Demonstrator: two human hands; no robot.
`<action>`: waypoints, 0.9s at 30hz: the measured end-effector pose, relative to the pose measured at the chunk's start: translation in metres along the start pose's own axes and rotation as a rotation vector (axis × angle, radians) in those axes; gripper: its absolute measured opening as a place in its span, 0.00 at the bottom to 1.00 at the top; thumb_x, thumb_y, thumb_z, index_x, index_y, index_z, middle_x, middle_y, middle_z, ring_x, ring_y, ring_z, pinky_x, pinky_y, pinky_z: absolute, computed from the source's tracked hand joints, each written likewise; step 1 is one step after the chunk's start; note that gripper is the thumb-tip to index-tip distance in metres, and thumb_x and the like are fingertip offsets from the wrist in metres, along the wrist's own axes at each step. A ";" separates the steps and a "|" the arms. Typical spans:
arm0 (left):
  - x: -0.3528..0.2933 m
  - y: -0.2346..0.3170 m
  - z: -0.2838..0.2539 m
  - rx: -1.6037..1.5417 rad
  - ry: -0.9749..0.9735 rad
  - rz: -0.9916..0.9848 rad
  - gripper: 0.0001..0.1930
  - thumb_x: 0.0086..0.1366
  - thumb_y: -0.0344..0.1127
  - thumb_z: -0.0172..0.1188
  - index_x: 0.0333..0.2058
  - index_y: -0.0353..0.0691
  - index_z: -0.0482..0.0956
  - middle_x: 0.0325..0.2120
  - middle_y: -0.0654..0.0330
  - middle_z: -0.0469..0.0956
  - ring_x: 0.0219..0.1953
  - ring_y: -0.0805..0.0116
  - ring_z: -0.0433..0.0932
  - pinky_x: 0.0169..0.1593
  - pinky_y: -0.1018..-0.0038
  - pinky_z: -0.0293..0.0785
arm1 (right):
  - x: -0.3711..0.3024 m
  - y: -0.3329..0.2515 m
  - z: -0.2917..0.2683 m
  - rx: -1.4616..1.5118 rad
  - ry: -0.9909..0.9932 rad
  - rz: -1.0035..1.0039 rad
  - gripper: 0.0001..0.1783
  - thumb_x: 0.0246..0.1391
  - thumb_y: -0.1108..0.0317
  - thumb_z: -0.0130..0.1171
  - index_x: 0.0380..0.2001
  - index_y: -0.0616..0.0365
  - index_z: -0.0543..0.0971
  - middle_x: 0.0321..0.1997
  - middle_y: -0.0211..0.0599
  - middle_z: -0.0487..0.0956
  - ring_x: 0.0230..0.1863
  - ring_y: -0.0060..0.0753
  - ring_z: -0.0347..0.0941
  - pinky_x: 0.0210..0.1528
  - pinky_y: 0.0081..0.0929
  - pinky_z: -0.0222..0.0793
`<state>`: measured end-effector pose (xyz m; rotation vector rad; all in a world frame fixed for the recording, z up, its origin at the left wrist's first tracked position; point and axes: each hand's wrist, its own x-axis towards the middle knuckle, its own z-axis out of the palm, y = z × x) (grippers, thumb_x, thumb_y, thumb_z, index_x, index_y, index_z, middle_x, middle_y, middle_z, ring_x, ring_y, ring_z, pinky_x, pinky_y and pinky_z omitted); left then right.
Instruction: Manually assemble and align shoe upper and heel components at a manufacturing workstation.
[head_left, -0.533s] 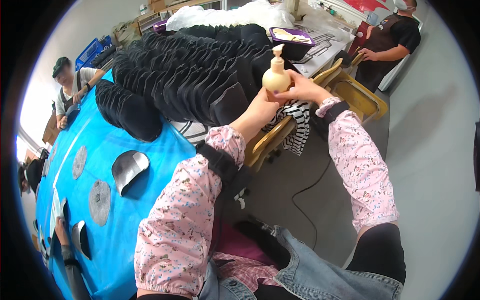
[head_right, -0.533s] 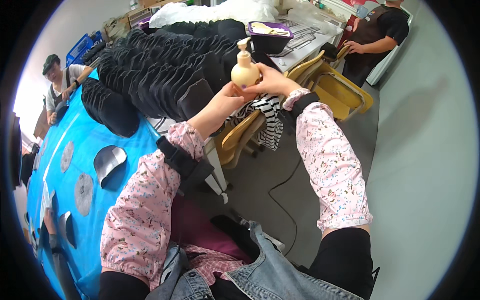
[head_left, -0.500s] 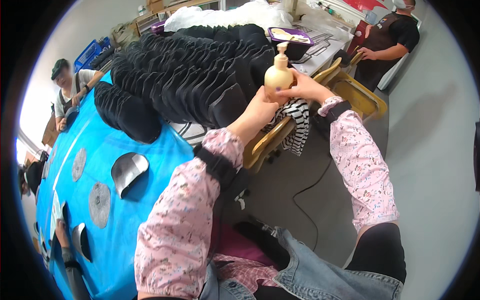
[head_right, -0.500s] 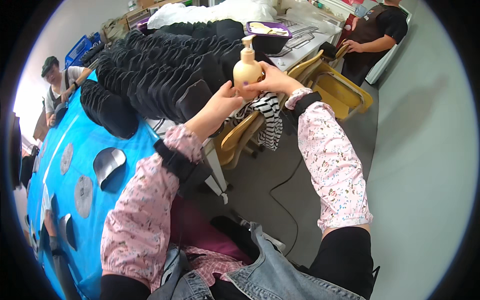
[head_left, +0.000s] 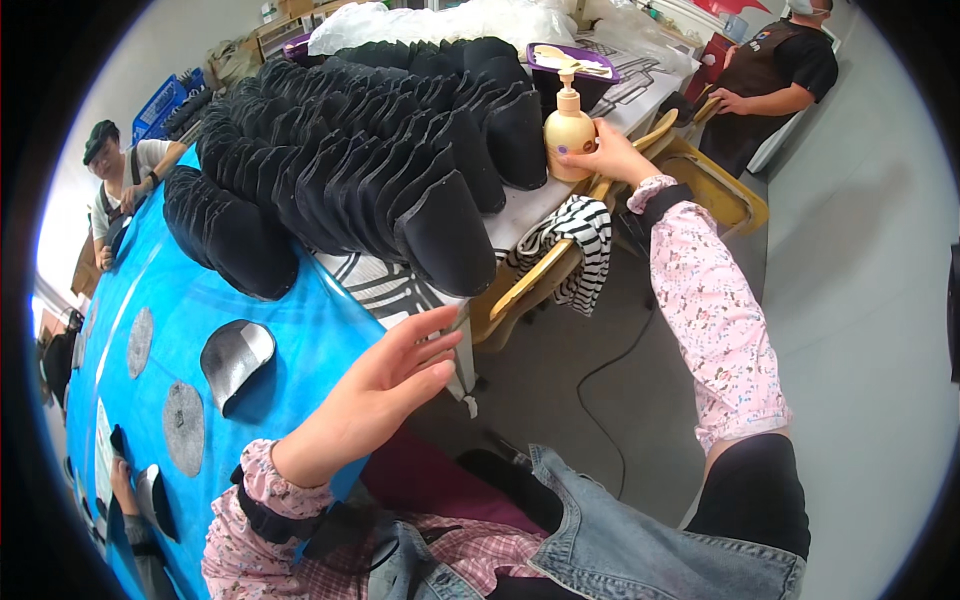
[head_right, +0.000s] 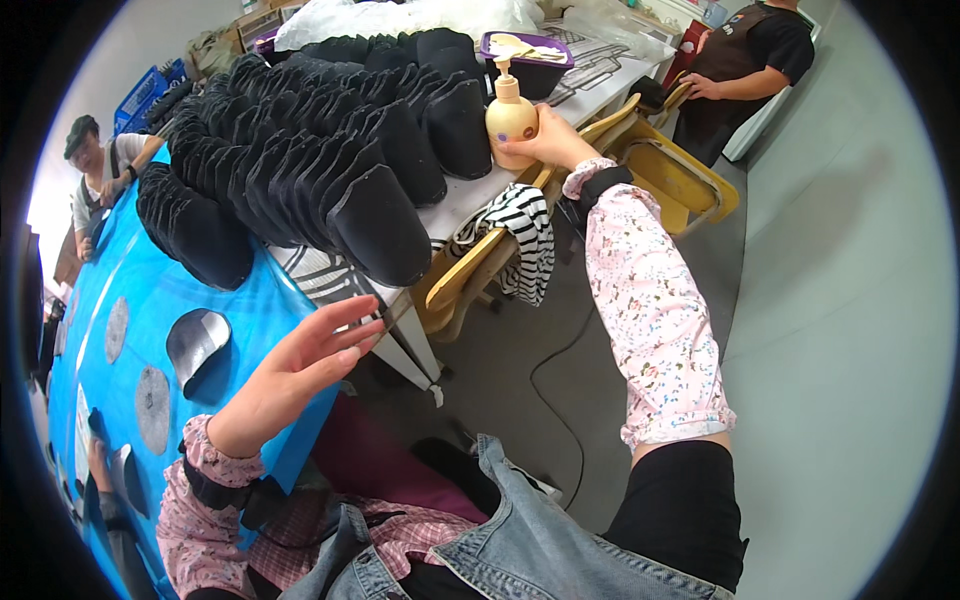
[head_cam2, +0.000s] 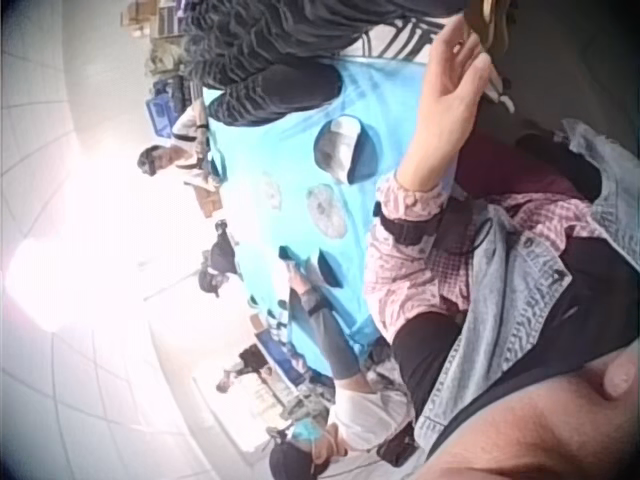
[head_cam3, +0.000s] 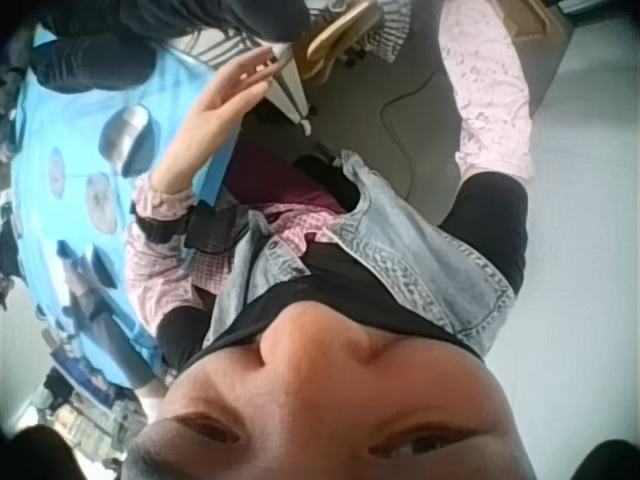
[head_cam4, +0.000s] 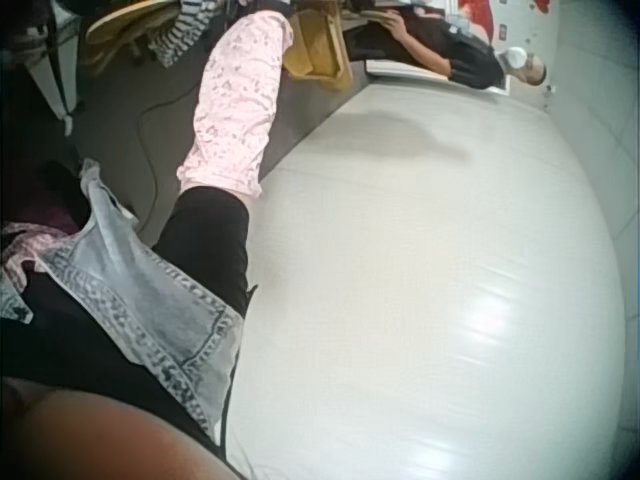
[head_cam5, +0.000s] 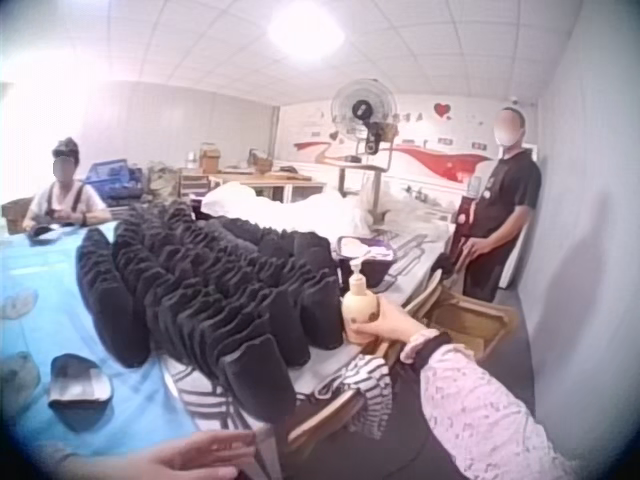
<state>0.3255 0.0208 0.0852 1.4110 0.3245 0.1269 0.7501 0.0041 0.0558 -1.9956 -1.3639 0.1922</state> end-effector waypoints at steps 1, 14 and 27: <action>-0.003 0.000 -0.001 -0.005 -0.003 -0.021 0.25 0.68 0.31 0.48 0.62 0.36 0.54 0.61 0.58 0.58 0.63 0.64 0.58 0.64 0.70 0.56 | -0.001 0.000 0.003 0.003 -0.003 -0.008 0.46 0.37 0.50 0.72 0.51 0.71 0.64 0.47 0.48 0.73 0.49 0.34 0.70 0.53 0.27 0.65; -0.044 0.003 -0.020 -0.011 -0.008 -0.082 0.28 0.67 0.33 0.50 0.63 0.38 0.53 0.61 0.54 0.57 0.60 0.58 0.62 0.61 0.66 0.58 | 0.035 0.031 0.001 0.026 0.012 0.041 0.39 0.36 0.59 0.73 0.47 0.70 0.67 0.42 0.43 0.76 0.44 0.33 0.74 0.51 0.26 0.67; -0.080 0.009 0.018 0.284 0.358 0.473 0.31 0.70 0.41 0.39 0.65 0.33 0.41 0.67 0.52 0.41 0.69 0.60 0.40 0.67 0.66 0.36 | -0.182 -0.226 0.086 0.631 -0.059 -0.457 0.41 0.57 0.54 0.51 0.64 0.66 0.48 0.67 0.54 0.55 0.68 0.42 0.51 0.67 0.36 0.46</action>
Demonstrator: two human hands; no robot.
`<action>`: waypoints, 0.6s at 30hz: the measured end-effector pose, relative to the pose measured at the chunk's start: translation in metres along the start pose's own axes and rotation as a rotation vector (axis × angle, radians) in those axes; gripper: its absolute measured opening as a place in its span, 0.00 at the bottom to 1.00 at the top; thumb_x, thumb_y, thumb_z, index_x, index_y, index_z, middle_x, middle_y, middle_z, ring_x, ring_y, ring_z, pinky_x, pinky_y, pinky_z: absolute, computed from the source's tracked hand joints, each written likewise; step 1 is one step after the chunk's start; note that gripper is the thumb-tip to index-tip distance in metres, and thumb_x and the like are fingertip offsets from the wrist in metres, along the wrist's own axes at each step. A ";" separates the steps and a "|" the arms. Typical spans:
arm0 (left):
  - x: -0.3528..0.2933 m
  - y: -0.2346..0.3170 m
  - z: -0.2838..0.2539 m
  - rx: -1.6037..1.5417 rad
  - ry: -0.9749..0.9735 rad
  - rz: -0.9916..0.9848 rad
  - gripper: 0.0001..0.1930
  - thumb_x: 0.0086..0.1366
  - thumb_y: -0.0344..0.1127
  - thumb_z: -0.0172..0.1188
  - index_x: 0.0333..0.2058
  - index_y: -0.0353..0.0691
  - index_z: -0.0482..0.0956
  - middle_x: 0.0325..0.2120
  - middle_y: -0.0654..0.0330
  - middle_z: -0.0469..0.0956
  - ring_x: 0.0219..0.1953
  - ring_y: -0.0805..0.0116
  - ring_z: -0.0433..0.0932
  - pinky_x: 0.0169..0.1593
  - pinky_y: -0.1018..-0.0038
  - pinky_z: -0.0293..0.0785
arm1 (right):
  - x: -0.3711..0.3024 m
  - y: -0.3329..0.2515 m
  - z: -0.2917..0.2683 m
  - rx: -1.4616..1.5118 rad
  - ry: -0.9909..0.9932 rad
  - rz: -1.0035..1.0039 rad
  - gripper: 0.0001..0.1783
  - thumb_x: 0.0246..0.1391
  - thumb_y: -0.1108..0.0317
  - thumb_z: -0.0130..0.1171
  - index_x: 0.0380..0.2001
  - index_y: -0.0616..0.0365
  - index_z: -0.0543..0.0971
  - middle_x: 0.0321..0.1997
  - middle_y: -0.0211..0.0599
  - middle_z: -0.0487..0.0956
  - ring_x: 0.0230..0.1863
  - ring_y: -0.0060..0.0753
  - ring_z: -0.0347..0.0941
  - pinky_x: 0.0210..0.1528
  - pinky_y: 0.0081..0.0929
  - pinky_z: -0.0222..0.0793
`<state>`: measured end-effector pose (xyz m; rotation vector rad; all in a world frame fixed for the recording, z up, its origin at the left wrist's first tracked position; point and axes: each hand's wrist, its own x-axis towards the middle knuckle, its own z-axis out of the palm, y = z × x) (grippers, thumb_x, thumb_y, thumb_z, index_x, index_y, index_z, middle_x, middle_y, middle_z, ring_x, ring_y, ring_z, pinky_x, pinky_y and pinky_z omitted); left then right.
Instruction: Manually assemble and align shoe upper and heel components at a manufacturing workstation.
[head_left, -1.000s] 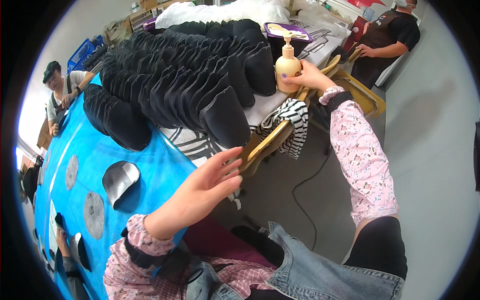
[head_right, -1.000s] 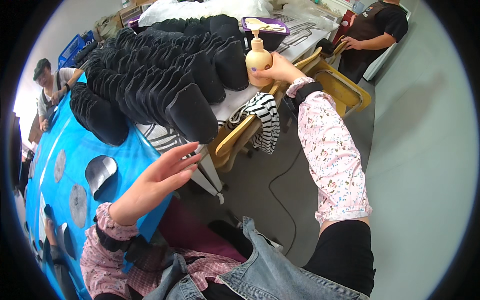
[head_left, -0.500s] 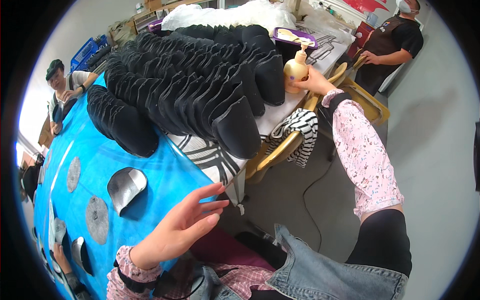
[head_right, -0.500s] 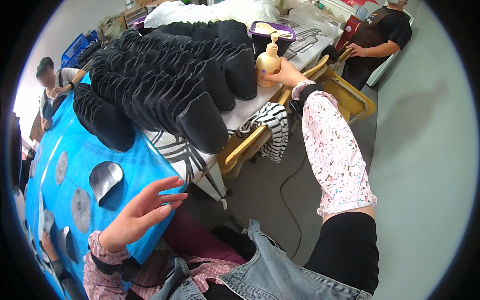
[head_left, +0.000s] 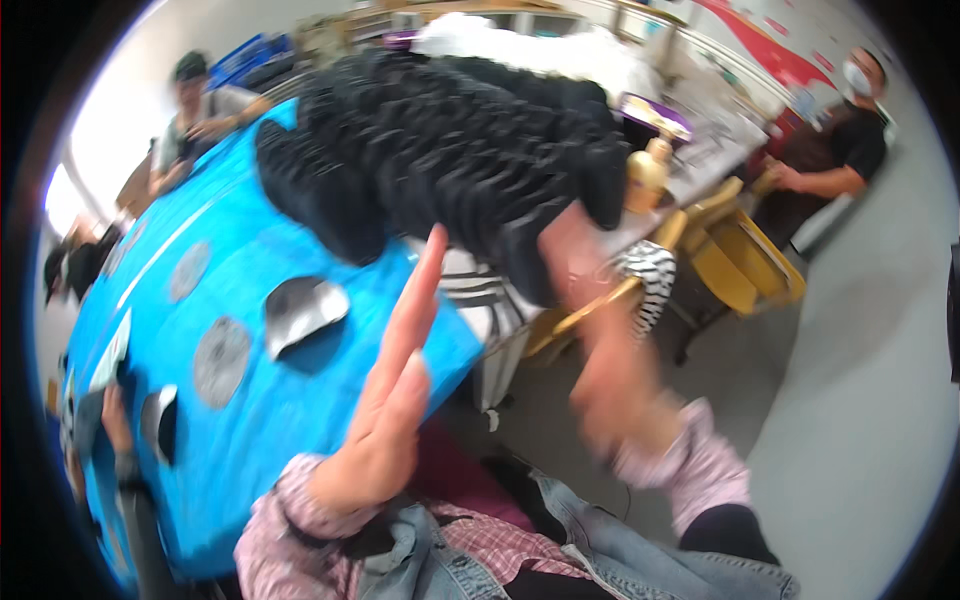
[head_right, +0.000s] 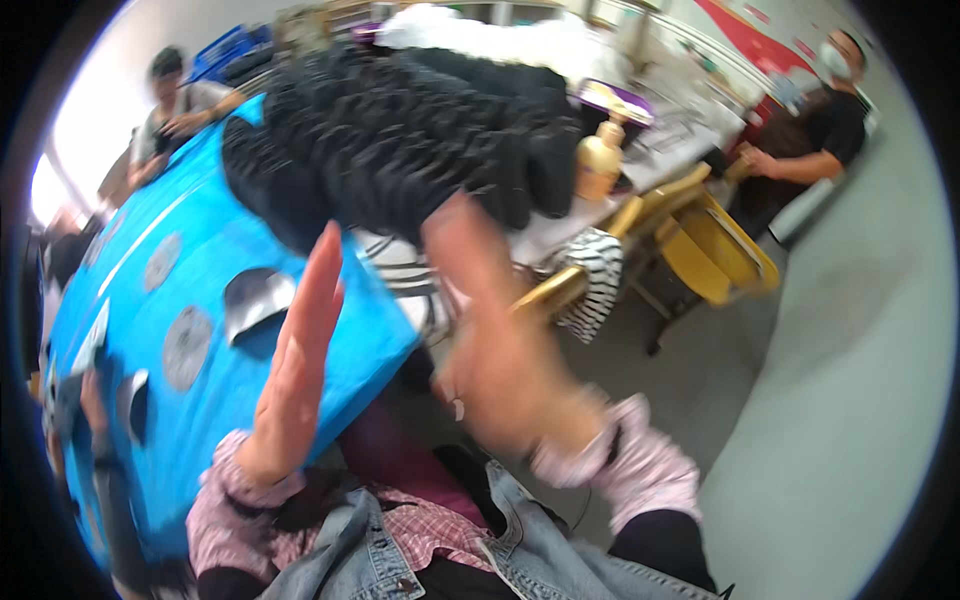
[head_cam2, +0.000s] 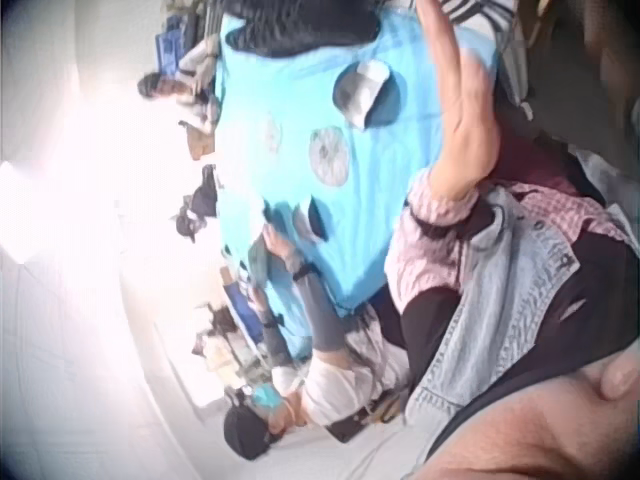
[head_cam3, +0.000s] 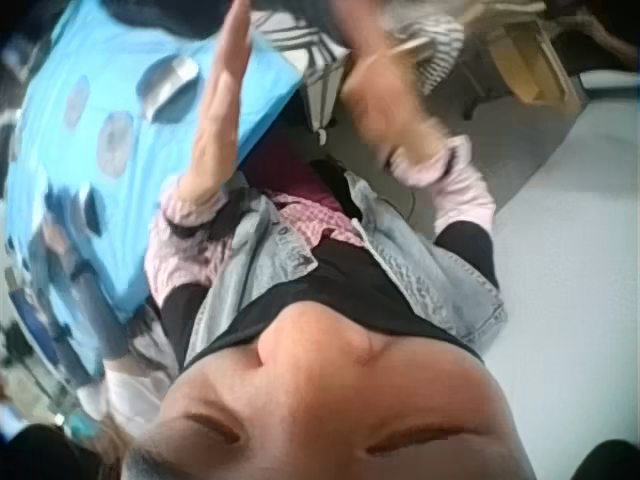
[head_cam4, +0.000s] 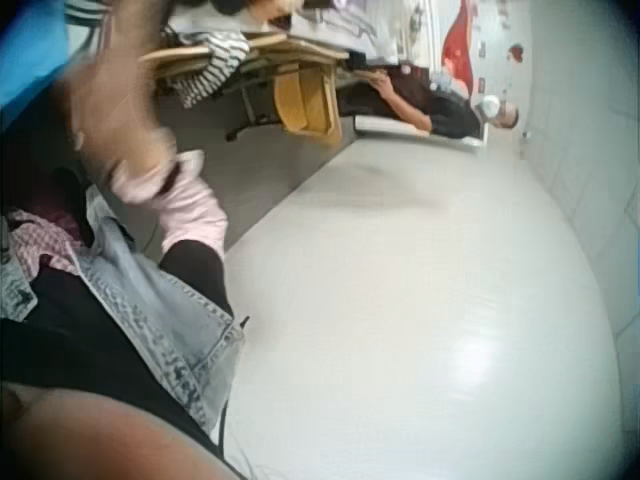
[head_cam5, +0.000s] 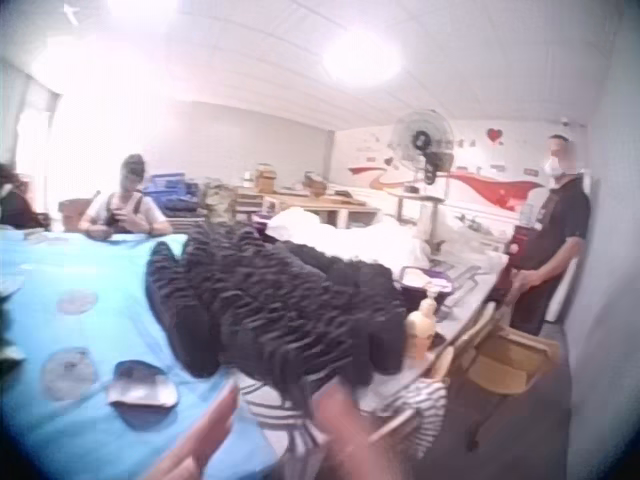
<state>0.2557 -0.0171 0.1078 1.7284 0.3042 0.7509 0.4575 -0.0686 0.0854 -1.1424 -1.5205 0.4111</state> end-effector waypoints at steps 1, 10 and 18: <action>-0.004 0.002 0.028 -0.126 0.143 0.128 0.33 0.69 0.44 0.39 0.65 0.32 0.40 0.67 0.51 0.38 0.69 0.60 0.37 0.67 0.66 0.34 | -0.022 -0.022 0.046 0.065 -0.322 -0.226 0.48 0.54 0.50 0.52 0.66 0.65 0.42 0.71 0.53 0.40 0.72 0.43 0.36 0.69 0.38 0.34; -0.063 0.037 -0.006 0.340 0.381 0.762 0.39 0.68 0.56 0.34 0.65 0.34 0.34 0.67 0.49 0.28 0.69 0.57 0.28 0.67 0.62 0.26 | -0.034 -0.089 0.160 0.517 -0.284 -0.573 0.48 0.56 0.39 0.45 0.67 0.62 0.44 0.72 0.49 0.36 0.72 0.47 0.36 0.69 0.42 0.34; -0.106 0.055 0.004 -0.081 0.613 0.407 0.35 0.63 0.32 0.55 0.62 0.25 0.47 0.58 0.44 0.60 0.60 0.60 0.62 0.59 0.69 0.61 | -0.008 -0.088 0.186 -0.061 0.032 -0.723 0.24 0.61 0.67 0.41 0.61 0.60 0.60 0.65 0.42 0.59 0.64 0.36 0.59 0.64 0.32 0.56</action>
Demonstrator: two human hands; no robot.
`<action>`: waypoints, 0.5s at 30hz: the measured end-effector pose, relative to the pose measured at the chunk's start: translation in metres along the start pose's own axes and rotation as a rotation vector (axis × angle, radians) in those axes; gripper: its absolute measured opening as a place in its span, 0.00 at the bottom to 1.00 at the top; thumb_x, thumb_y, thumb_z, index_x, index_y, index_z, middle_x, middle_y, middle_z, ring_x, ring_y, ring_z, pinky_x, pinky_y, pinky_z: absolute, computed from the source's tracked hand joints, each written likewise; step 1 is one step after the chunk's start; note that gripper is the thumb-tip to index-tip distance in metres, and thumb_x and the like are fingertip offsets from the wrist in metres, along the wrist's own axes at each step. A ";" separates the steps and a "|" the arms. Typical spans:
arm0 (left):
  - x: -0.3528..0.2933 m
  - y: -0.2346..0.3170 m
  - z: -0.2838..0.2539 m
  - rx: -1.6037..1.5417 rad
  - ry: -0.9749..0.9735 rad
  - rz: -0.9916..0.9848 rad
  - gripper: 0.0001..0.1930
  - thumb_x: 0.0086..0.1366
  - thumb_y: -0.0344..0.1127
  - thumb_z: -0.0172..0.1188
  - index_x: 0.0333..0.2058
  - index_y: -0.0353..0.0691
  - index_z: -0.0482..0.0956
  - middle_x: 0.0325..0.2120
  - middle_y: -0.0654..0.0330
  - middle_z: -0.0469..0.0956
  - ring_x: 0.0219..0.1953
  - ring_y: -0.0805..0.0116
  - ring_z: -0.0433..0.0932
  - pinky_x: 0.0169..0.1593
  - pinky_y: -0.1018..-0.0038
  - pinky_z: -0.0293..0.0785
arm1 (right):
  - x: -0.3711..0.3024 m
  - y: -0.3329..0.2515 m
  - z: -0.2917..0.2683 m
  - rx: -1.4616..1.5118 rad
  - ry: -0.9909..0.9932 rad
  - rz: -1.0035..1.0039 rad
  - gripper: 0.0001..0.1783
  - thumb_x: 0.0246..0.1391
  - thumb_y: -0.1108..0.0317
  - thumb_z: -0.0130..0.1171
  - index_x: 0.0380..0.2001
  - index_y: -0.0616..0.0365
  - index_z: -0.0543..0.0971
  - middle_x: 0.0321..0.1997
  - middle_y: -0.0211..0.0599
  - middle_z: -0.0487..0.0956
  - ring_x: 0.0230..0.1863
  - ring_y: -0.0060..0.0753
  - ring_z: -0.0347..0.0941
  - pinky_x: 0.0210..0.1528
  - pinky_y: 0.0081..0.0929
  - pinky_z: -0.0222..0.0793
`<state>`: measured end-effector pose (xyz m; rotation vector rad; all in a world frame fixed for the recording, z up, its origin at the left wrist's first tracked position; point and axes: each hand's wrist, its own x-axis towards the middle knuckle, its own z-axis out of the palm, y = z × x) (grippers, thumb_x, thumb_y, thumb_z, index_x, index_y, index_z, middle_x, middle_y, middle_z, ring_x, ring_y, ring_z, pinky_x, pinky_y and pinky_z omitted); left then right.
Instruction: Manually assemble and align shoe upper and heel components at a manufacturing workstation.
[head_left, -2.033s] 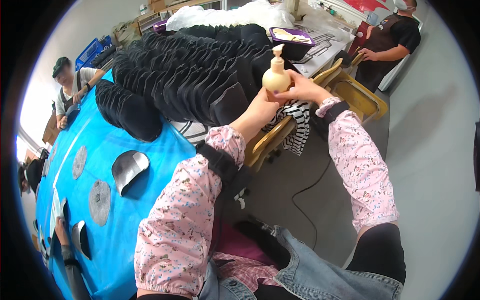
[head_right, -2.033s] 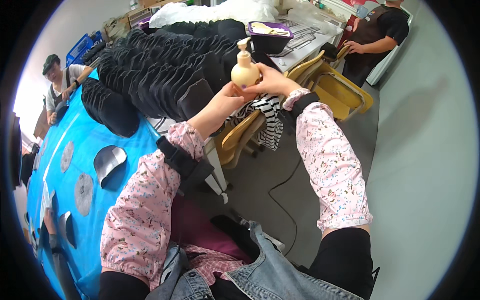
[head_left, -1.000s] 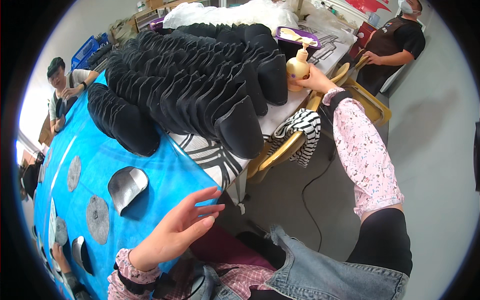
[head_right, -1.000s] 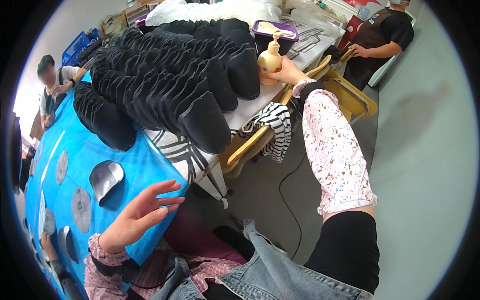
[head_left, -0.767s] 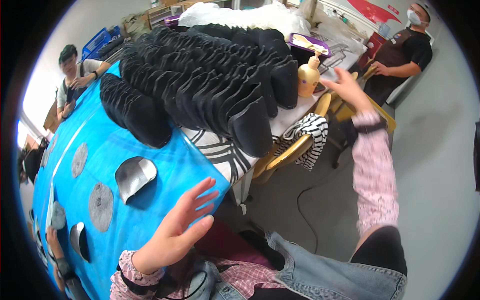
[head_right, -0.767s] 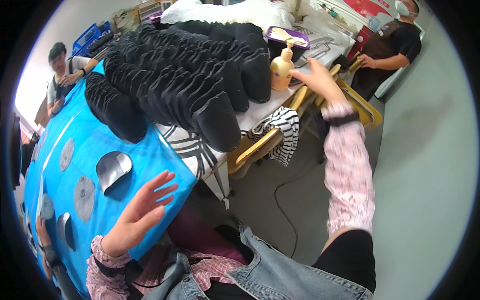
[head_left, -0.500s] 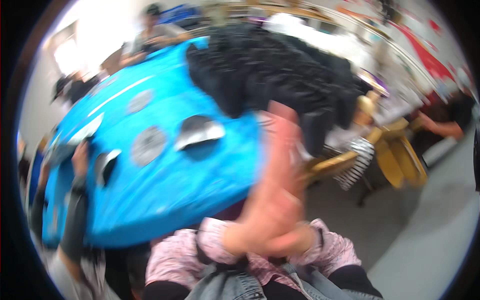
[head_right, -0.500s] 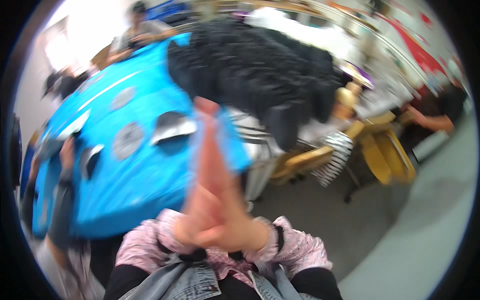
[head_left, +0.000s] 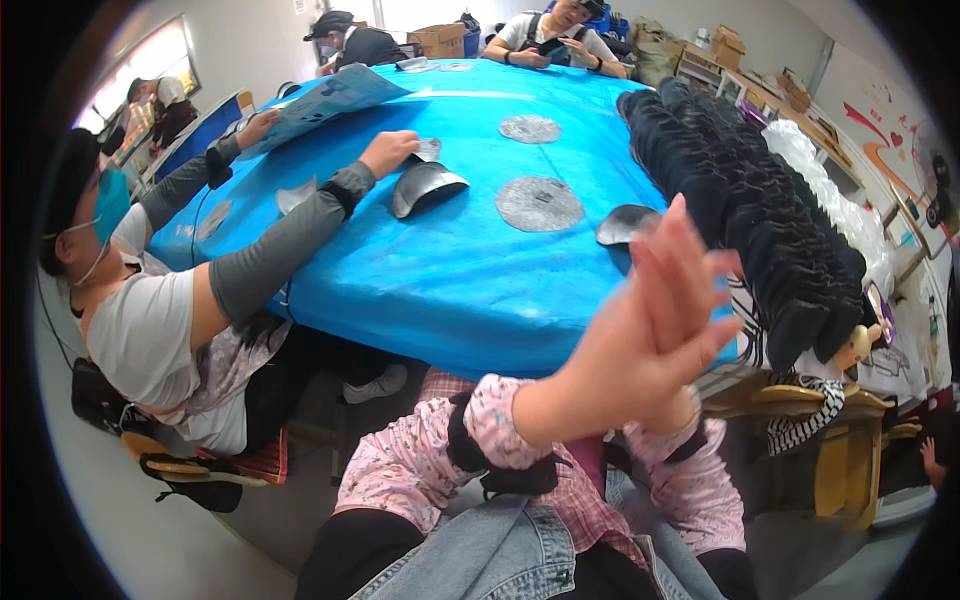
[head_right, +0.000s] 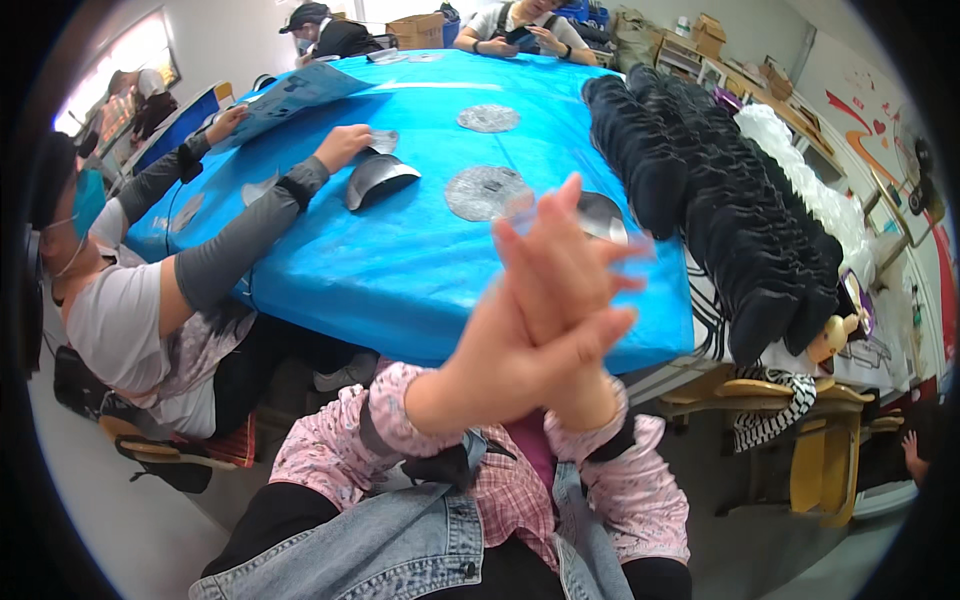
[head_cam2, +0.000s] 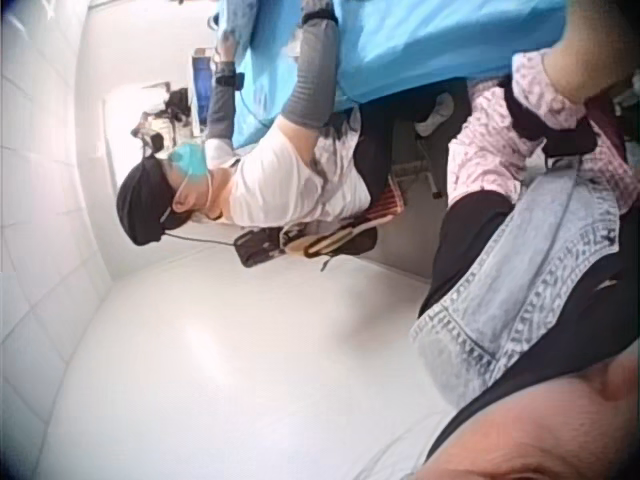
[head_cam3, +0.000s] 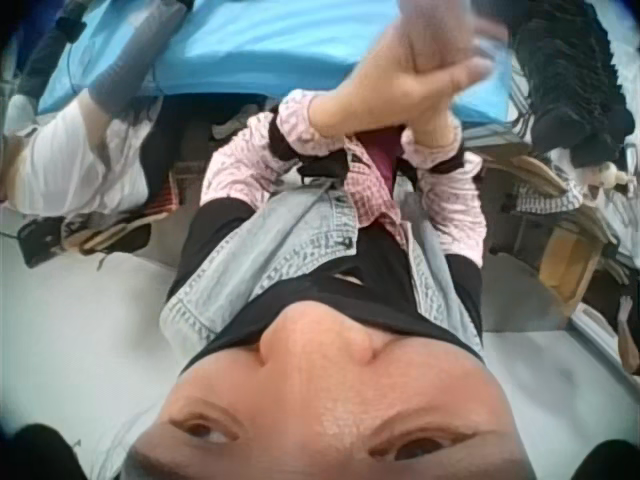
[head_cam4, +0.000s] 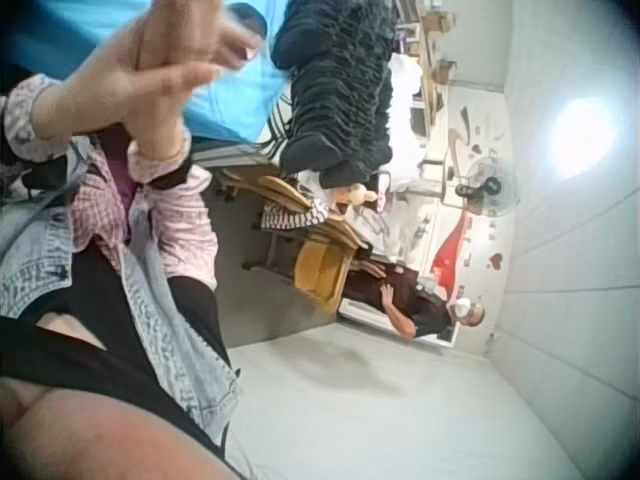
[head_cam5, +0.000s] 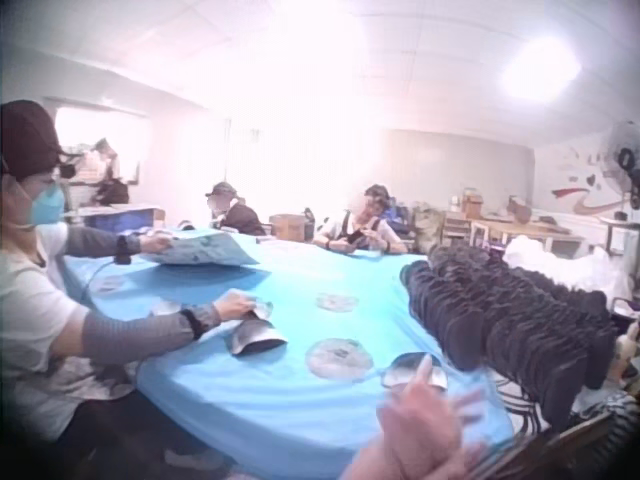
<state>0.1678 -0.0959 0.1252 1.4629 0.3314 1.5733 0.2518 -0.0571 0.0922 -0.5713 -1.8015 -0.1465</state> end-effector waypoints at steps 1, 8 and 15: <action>0.006 0.003 -0.011 -0.003 0.000 0.012 0.35 0.63 0.32 0.55 0.62 0.25 0.47 0.58 0.44 0.60 0.60 0.60 0.62 0.59 0.69 0.61 | -0.003 -0.011 0.012 -0.023 -0.017 -0.050 0.24 0.61 0.70 0.41 0.60 0.61 0.61 0.64 0.41 0.60 0.64 0.35 0.59 0.64 0.34 0.56; -0.017 0.031 -0.107 -0.846 -0.429 0.091 0.16 0.67 0.37 0.50 0.44 0.28 0.73 0.13 0.67 0.67 0.12 0.81 0.63 0.20 0.82 0.65 | -0.028 -0.098 0.047 2.026 -0.067 0.870 0.28 0.55 0.69 0.41 0.57 0.75 0.60 0.65 0.53 0.57 0.67 0.43 0.51 0.67 0.39 0.44; -0.029 0.041 -0.071 -0.115 0.224 0.503 0.33 0.70 0.51 0.38 0.64 0.32 0.48 0.58 0.47 0.60 0.58 0.63 0.62 0.62 0.66 0.54 | 0.003 -0.089 0.075 1.109 -0.343 0.528 0.35 0.56 0.61 0.44 0.62 0.73 0.50 0.69 0.54 0.44 0.70 0.47 0.41 0.68 0.40 0.36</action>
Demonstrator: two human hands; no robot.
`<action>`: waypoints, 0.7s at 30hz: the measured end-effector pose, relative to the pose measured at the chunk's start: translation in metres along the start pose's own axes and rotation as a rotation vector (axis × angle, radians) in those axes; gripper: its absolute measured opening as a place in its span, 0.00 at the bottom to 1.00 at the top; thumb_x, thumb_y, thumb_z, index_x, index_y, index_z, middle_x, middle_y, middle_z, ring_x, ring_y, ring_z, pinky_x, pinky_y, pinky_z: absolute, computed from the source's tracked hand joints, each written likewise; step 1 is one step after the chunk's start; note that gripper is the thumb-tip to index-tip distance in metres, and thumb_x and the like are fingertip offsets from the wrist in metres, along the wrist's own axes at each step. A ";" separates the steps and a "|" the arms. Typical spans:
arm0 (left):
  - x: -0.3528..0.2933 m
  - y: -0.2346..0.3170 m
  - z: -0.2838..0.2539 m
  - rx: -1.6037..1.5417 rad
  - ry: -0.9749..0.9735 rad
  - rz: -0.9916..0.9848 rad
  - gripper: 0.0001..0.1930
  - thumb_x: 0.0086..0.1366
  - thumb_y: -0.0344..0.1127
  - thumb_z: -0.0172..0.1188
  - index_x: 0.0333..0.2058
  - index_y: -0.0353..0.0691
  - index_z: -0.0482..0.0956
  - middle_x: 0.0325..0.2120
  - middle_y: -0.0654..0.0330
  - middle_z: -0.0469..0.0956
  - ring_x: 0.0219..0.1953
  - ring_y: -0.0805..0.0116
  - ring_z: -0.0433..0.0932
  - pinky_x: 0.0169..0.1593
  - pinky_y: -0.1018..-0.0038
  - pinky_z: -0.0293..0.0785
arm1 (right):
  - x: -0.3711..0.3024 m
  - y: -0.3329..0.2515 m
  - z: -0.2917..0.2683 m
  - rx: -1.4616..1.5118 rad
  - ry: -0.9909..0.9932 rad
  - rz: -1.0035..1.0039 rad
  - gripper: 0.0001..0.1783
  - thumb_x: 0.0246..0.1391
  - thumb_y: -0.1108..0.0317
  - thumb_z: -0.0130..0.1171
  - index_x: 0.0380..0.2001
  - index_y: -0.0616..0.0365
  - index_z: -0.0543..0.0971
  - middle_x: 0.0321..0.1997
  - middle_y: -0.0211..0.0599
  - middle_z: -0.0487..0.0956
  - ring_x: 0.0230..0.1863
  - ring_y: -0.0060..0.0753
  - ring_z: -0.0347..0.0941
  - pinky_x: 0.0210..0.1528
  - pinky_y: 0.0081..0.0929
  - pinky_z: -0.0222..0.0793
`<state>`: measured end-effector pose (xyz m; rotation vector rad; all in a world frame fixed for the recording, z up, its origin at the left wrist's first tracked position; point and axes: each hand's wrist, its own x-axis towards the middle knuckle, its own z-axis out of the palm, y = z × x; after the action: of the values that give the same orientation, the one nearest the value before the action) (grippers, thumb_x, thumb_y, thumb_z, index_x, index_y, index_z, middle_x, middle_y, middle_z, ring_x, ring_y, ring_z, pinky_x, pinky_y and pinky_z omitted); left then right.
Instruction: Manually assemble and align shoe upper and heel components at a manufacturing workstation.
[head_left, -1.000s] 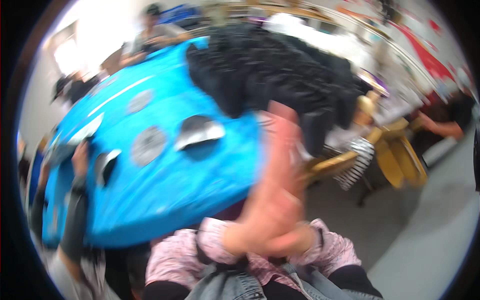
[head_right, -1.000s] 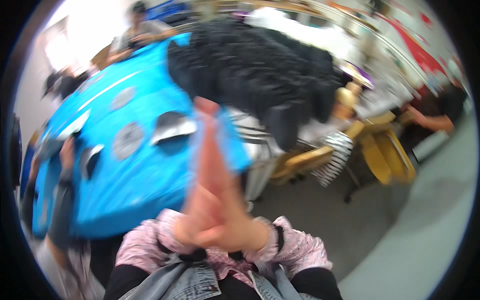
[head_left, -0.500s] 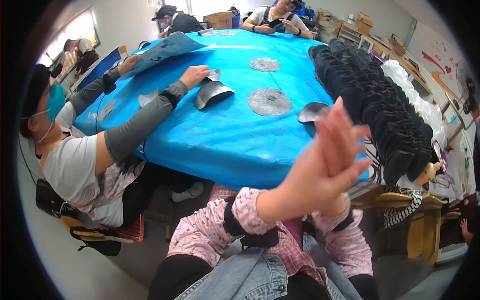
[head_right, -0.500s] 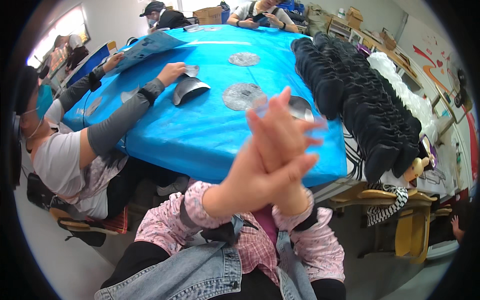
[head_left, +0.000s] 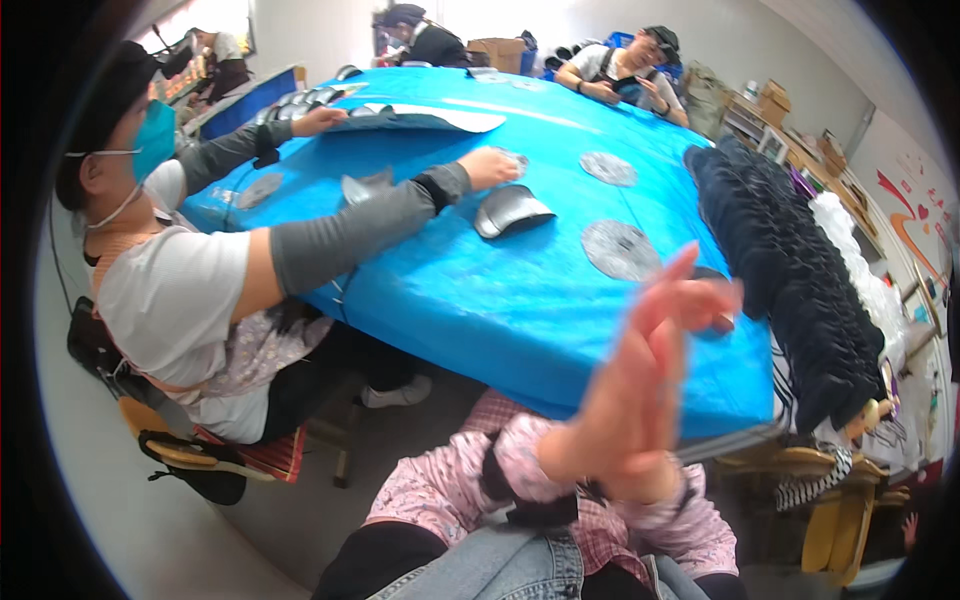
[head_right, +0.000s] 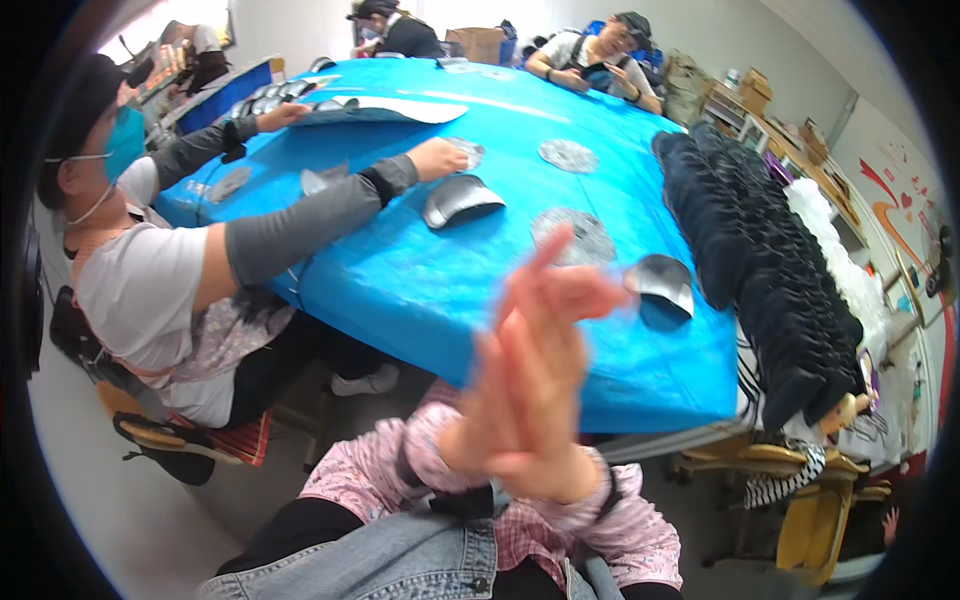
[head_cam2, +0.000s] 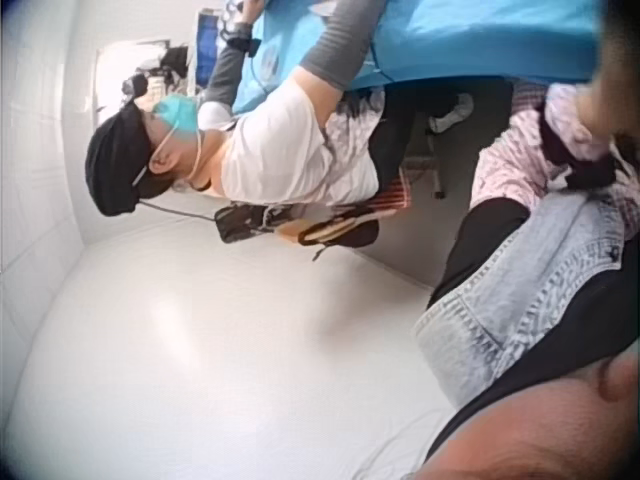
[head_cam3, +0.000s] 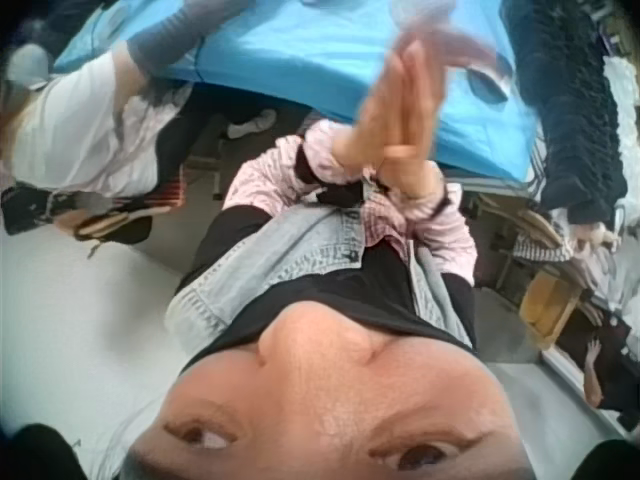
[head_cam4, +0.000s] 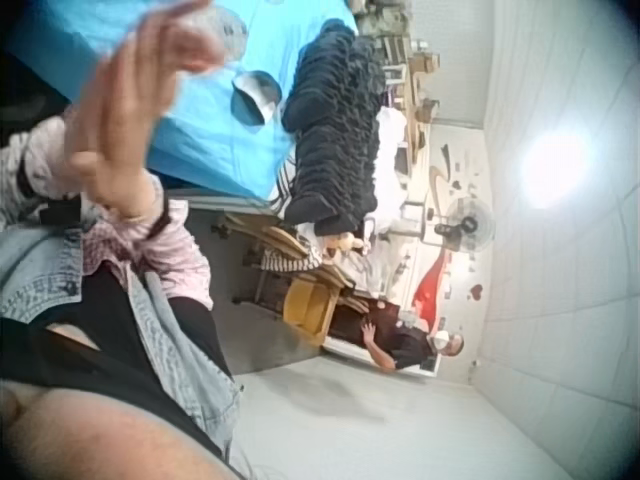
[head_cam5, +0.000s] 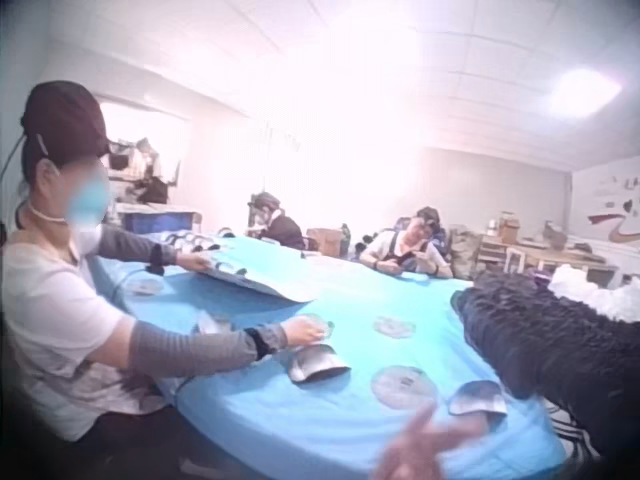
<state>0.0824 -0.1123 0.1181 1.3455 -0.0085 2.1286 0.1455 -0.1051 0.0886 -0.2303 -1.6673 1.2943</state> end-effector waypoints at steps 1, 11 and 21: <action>0.001 -0.014 0.007 0.210 -0.111 -0.023 0.35 0.69 0.52 0.38 0.65 0.32 0.44 0.62 0.48 0.50 0.64 0.63 0.51 0.65 0.65 0.45 | 0.013 -0.005 -0.010 -0.148 0.039 -0.086 0.36 0.56 0.60 0.44 0.62 0.73 0.49 0.69 0.54 0.43 0.71 0.47 0.39 0.68 0.40 0.35; -0.014 -0.016 -0.037 0.198 -0.330 -0.196 0.36 0.69 0.48 0.35 0.66 0.36 0.32 0.68 0.50 0.30 0.69 0.60 0.30 0.68 0.64 0.27 | 0.040 0.001 -0.015 -0.532 0.057 -0.315 0.40 0.61 0.52 0.36 0.66 0.64 0.36 0.72 0.47 0.33 0.73 0.45 0.30 0.70 0.40 0.30; -0.039 -0.032 -0.061 0.113 -0.280 -0.427 0.21 0.68 0.38 0.36 0.55 0.32 0.57 0.56 0.45 0.60 0.58 0.57 0.60 0.59 0.63 0.58 | 0.059 0.009 -0.046 -0.963 -0.141 -0.400 0.22 0.58 0.61 0.37 0.41 0.61 0.79 0.42 0.47 0.79 0.49 0.43 0.74 0.54 0.39 0.64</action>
<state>0.0598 -0.0855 0.0468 1.5431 0.2659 1.5967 0.1471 -0.0338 0.1128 -0.3467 -2.2132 0.1461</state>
